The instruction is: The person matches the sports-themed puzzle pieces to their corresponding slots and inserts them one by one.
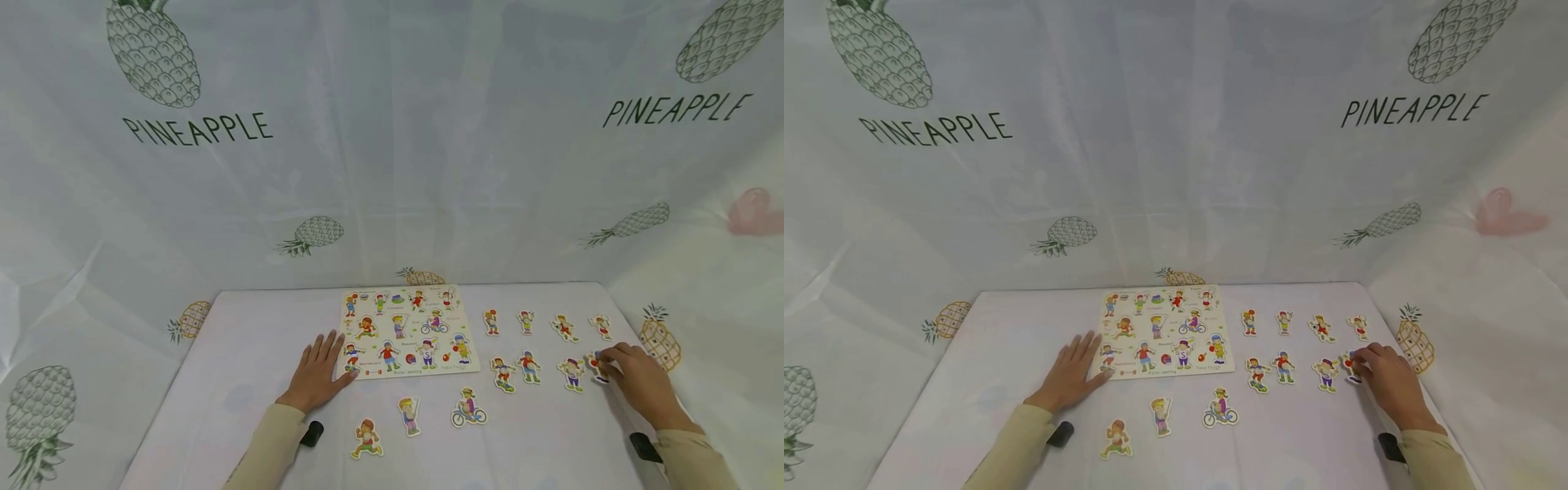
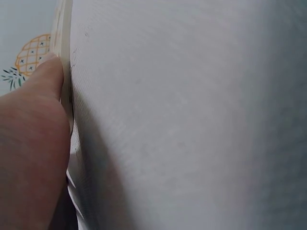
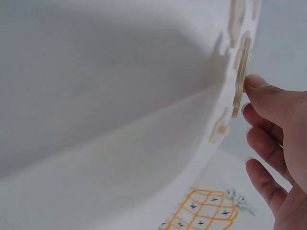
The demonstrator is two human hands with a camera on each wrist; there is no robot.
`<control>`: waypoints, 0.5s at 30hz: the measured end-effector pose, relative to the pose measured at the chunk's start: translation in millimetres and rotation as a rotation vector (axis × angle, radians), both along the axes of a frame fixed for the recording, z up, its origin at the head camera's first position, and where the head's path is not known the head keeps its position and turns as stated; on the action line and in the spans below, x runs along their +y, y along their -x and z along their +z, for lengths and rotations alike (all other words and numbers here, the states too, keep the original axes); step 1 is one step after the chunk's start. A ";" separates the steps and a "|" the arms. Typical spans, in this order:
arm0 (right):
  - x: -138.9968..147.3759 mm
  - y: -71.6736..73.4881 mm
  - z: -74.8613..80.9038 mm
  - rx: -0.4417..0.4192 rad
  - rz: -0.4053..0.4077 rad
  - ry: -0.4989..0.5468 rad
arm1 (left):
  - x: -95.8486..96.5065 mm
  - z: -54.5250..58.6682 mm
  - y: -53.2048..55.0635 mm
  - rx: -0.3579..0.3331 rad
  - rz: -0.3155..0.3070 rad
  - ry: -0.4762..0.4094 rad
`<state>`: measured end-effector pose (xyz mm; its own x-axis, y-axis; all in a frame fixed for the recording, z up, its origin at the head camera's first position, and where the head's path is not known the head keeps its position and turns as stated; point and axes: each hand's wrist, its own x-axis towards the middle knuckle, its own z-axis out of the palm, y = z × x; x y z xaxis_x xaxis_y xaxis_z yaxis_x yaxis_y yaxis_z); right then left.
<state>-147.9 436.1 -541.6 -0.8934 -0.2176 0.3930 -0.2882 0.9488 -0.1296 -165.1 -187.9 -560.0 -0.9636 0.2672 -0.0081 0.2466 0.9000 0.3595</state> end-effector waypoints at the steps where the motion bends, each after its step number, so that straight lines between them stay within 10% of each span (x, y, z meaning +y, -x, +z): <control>1: -1.5 -0.1 1.3 0.018 0.008 0.001 | -0.3 -0.3 -0.3 0.002 0.000 0.000; 15: -63.9 5.4 31.6 0.023 0.060 0.021 | 3.7 8.2 1.1 -0.047 0.024 0.036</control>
